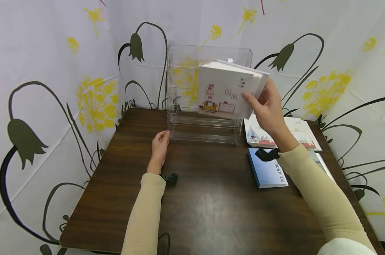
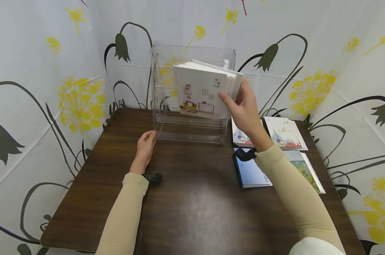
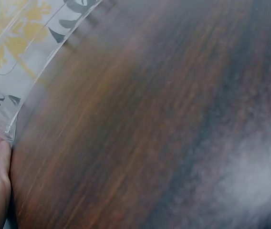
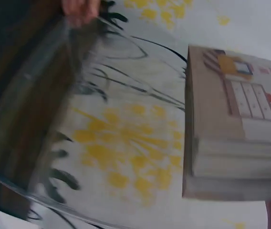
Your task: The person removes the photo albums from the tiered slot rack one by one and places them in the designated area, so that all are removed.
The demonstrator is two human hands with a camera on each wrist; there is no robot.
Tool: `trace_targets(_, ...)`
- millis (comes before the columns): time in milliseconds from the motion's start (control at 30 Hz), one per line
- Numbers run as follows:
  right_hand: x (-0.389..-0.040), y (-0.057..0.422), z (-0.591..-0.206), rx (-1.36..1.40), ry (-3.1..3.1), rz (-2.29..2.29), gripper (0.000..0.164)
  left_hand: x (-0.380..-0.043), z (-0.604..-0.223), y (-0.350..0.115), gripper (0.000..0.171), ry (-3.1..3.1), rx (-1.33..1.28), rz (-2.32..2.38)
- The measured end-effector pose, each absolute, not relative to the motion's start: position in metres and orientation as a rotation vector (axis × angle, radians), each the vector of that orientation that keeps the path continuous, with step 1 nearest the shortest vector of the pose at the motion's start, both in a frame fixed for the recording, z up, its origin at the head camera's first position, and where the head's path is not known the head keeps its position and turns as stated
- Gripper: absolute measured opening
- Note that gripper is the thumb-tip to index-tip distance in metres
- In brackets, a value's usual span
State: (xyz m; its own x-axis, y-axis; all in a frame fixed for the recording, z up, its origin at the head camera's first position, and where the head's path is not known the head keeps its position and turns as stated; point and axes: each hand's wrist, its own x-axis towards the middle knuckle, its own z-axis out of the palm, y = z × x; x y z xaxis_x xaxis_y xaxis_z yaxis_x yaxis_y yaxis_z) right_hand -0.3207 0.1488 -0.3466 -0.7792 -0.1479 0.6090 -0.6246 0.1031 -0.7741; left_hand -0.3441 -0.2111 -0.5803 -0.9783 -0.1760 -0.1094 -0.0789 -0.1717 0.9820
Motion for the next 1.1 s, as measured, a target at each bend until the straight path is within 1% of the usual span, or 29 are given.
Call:
trace_targets(133,-0.3,0.156,-0.39,0.581,-2.223,1.804,0.05,-0.344,-0.579,-0.21,0.057,-1.999,0.298,-2.341)
trace_targets(367,-0.277,0.158,-0.465,0.132,-2.607,2.07,0.057,-0.346,-0.581,-0.211,0.052,-1.962,0.321,-2.346)
trace_targets(467,-0.273,0.16,-0.488,0.059,-2.709,2.094,0.059,-0.346,-0.58,-0.212,0.051,-1.961,0.32,-2.345)
trace_targets(533,-0.271,0.162,-0.499,0.066,-2.753,2.089,0.061,-0.346,-0.579,-0.211,0.051,-1.968,0.322,-2.338)
trace_targets(700,-0.273,0.165,-0.517,0.048,-2.835,2.084,0.061,-0.346,-0.579,-0.21,0.052,-1.982,0.328,-2.335)
trace_targets(767,-0.276,0.167,-0.522,0.016,-2.873,2.071,0.059,-0.346,-0.578,-0.209,0.053,-1.988,0.319,-2.342)
trace_targets(833,-0.28,0.168,-0.523,-0.019,-2.915,2.048,0.06,-0.346,-0.577,-0.21,0.054,-1.989,0.312,-2.344)
trace_targets(967,-0.285,0.166,-0.519,-0.002,-3.052,1.849,0.073,-0.345,-0.574,-0.212,0.054,-1.982,0.315,-2.352)
trace_targets(1033,-0.283,0.164,-0.512,0.085,-3.113,1.628,0.083,-0.343,-0.572,-0.212,0.053,-1.983,0.334,-2.361)
trace_targets(1100,-0.279,0.161,-0.504,0.196,-3.128,1.398,0.089,-0.342,-0.566,-0.211,0.053,-1.992,0.362,-2.363)
